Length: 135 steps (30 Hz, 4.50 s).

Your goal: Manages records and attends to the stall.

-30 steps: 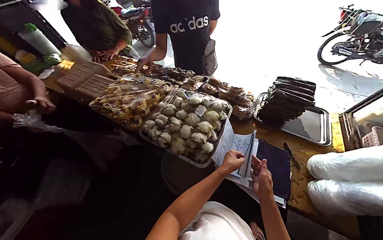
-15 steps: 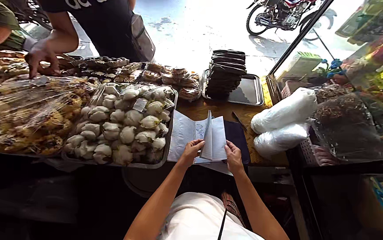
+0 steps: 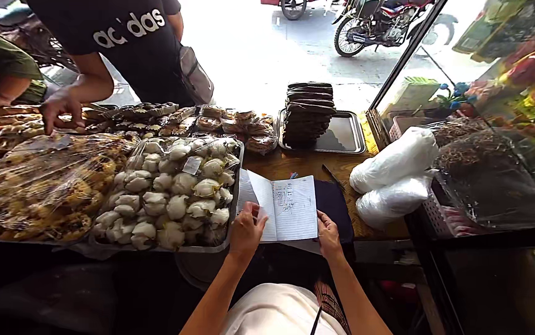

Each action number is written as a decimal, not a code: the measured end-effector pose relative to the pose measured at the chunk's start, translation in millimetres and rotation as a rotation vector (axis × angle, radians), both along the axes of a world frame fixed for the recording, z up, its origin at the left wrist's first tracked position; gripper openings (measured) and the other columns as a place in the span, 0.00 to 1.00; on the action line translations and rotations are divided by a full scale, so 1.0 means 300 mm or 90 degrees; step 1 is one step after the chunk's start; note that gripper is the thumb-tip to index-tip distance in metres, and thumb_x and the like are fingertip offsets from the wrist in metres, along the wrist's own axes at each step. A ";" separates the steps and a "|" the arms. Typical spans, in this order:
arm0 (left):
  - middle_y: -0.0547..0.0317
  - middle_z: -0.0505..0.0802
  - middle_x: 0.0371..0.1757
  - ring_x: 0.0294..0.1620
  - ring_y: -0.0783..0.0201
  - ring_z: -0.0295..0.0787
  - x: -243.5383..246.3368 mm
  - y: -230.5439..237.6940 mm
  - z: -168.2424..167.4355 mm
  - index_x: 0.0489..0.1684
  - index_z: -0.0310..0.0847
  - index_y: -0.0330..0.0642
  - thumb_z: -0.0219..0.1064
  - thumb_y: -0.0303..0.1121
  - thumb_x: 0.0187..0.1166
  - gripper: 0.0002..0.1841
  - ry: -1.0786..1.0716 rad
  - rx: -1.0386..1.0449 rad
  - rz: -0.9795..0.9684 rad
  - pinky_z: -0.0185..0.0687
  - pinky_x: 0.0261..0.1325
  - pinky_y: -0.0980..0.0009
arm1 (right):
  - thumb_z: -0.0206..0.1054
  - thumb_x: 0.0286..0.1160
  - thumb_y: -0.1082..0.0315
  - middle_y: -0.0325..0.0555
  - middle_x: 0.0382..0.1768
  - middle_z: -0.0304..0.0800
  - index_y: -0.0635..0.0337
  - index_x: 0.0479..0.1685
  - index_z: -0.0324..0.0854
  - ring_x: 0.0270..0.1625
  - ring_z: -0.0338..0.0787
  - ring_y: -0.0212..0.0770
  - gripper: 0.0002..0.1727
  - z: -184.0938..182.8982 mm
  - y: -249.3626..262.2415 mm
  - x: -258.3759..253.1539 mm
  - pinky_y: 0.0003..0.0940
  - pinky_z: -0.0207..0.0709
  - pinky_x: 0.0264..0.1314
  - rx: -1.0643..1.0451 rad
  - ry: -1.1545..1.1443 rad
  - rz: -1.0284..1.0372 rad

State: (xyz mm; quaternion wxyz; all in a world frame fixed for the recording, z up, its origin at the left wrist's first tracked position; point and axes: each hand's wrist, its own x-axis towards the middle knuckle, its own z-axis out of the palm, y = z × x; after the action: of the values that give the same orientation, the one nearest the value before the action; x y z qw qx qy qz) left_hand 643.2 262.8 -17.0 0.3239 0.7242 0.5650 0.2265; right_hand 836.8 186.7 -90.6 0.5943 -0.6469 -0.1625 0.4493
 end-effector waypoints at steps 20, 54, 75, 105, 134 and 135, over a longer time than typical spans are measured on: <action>0.68 0.89 0.27 0.29 0.80 0.84 0.118 -0.004 -0.224 0.32 0.81 0.35 0.77 0.22 0.68 0.07 -0.399 -0.257 -0.058 0.82 0.41 0.80 | 0.38 0.98 0.53 0.59 0.68 0.82 0.65 0.83 0.65 0.61 0.88 0.46 0.29 0.069 0.061 -0.026 0.42 0.83 0.58 -0.027 0.125 0.015; 0.26 0.51 0.93 0.96 0.40 0.45 0.239 -0.026 -0.288 0.90 0.45 0.21 0.78 0.52 0.70 0.58 -0.138 -0.091 -0.169 0.43 0.95 0.51 | 0.36 0.98 0.52 0.57 0.61 0.85 0.62 0.81 0.67 0.56 0.88 0.44 0.29 0.036 0.063 -0.013 0.40 0.83 0.55 -0.044 0.191 0.004; 0.23 0.58 0.90 0.92 0.34 0.53 0.251 -0.003 -0.356 0.84 0.62 0.20 0.76 0.46 0.72 0.46 -0.134 -0.056 -0.094 0.46 0.93 0.46 | 0.25 0.93 0.39 0.54 0.53 0.89 0.63 0.74 0.71 0.50 0.91 0.43 0.41 0.015 0.056 -0.024 0.39 0.85 0.49 -0.037 0.240 -0.057; 0.22 0.47 0.92 0.96 0.34 0.34 0.224 0.001 -0.381 0.90 0.44 0.19 0.82 0.62 0.56 0.69 -0.034 -0.048 -0.163 0.22 0.93 0.37 | 0.24 0.95 0.42 0.56 0.57 0.87 0.65 0.76 0.68 0.54 0.90 0.44 0.40 0.023 0.072 -0.020 0.39 0.84 0.54 -0.042 0.265 -0.041; 0.22 0.38 0.93 0.96 0.33 0.30 0.237 -0.025 -0.388 0.91 0.35 0.19 0.86 0.63 0.45 0.78 -0.057 -0.050 -0.102 0.25 0.94 0.40 | 0.23 0.94 0.40 0.55 0.53 0.89 0.65 0.75 0.69 0.50 0.91 0.43 0.41 0.001 0.082 0.000 0.37 0.85 0.49 -0.082 0.246 -0.034; 0.22 0.39 0.93 0.96 0.33 0.30 0.224 -0.036 -0.390 0.91 0.35 0.19 0.85 0.65 0.45 0.79 -0.057 -0.050 -0.113 0.25 0.94 0.40 | 0.23 0.94 0.41 0.56 0.53 0.89 0.66 0.75 0.69 0.50 0.91 0.43 0.41 -0.002 0.080 -0.001 0.38 0.85 0.50 -0.082 0.243 -0.037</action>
State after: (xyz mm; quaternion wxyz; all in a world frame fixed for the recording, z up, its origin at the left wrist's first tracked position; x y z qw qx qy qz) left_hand 710.3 251.9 -134.0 0.3959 0.7472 0.4922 0.2067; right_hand 836.4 210.8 -91.1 0.5843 -0.5910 0.0010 0.5561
